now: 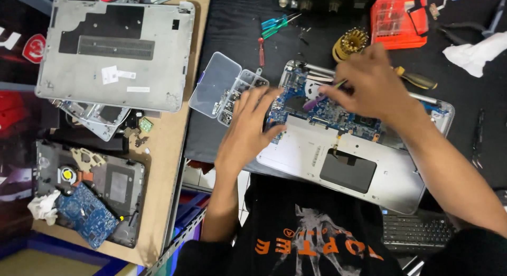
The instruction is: Installing a motherboard into a laptop chassis and connecting internal ribbon cables.
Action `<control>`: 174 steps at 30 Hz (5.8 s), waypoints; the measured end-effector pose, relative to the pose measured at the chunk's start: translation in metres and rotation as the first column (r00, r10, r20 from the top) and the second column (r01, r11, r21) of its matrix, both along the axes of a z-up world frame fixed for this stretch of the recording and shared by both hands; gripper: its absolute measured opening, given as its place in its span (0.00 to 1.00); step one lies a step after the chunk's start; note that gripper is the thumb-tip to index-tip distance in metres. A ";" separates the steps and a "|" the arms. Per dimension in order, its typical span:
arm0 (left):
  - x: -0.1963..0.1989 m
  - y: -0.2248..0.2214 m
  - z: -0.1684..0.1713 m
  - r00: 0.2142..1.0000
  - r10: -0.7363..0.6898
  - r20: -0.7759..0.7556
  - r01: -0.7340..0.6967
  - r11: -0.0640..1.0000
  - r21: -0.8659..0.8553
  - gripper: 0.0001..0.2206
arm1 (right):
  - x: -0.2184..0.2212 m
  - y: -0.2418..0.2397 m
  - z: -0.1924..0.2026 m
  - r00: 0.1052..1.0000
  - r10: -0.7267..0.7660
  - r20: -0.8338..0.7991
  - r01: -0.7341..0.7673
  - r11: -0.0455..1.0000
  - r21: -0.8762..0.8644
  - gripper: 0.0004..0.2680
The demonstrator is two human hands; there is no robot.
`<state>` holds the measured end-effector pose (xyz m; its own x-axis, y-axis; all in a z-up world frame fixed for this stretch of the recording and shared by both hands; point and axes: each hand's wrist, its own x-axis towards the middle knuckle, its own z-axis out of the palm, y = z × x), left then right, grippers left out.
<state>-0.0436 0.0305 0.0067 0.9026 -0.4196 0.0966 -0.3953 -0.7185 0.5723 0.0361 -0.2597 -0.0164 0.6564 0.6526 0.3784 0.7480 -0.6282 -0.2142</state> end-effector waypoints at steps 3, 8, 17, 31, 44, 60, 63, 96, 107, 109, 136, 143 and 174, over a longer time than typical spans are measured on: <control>-0.019 0.005 -0.006 0.997 0.062 -0.047 -0.066 0.992 -0.105 0.28 | 0.011 0.005 -0.011 1.000 -0.015 -0.017 0.013 0.994 -0.113 0.17; -0.034 0.008 -0.004 0.994 0.105 -0.023 -0.107 0.976 -0.189 0.26 | 0.000 0.034 -0.003 0.967 0.091 0.236 -0.051 0.984 -0.173 0.16; -0.048 0.012 -0.018 0.985 0.171 -0.019 -0.170 0.949 -0.264 0.33 | -0.011 0.062 -0.008 0.981 0.173 0.088 -0.176 0.984 0.022 0.16; -0.057 0.001 -0.032 0.977 0.209 -0.044 -0.213 0.935 -0.284 0.31 | -0.003 0.074 0.001 0.954 0.288 0.080 -0.279 0.955 -0.100 0.17; -0.057 -0.012 -0.025 0.858 0.349 -0.377 -0.466 0.837 -0.288 0.38 | 0.000 0.087 0.006 0.941 0.319 0.113 -0.306 0.945 -0.116 0.17; -0.058 -0.019 -0.018 0.799 0.405 -0.444 -0.563 0.764 -0.316 0.39 | -0.008 0.086 -0.009 0.965 0.248 0.083 -0.252 0.967 0.041 0.17; -0.058 -0.020 -0.025 0.803 0.414 -0.429 -0.564 0.761 -0.320 0.38 | 0.013 0.068 -0.002 0.968 0.169 0.182 -0.174 0.985 0.007 0.16; -0.056 -0.025 -0.023 0.866 0.404 -0.295 -0.493 0.788 -0.369 0.32 | -0.013 0.058 -0.001 0.977 -0.180 0.113 0.172 0.982 0.077 0.17; -0.052 -0.022 -0.031 0.901 0.407 -0.147 -0.433 0.859 -0.273 0.33 | -0.048 0.044 -0.026 0.905 -0.424 0.039 0.425 0.905 -0.023 0.12; -0.050 -0.022 -0.033 0.913 0.398 -0.088 -0.407 0.880 -0.246 0.34 | -0.044 0.051 -0.038 0.894 -0.448 0.020 0.448 0.894 -0.013 0.12; -0.045 -0.021 -0.036 0.899 0.389 -0.199 -0.409 0.910 -0.066 0.33 | -0.037 0.050 -0.044 0.870 -0.478 0.120 0.484 0.874 -0.029 0.13; -0.042 -0.022 -0.026 0.890 0.379 -0.253 -0.397 0.917 -0.023 0.34 | -0.029 0.066 -0.042 0.876 -0.465 0.129 0.466 0.884 0.025 0.12; -0.037 -0.020 -0.004 0.905 0.339 -0.256 -0.350 0.937 0.001 0.34 | -0.177 -0.015 -0.030 0.693 -0.716 -0.085 0.718 0.675 0.173 0.08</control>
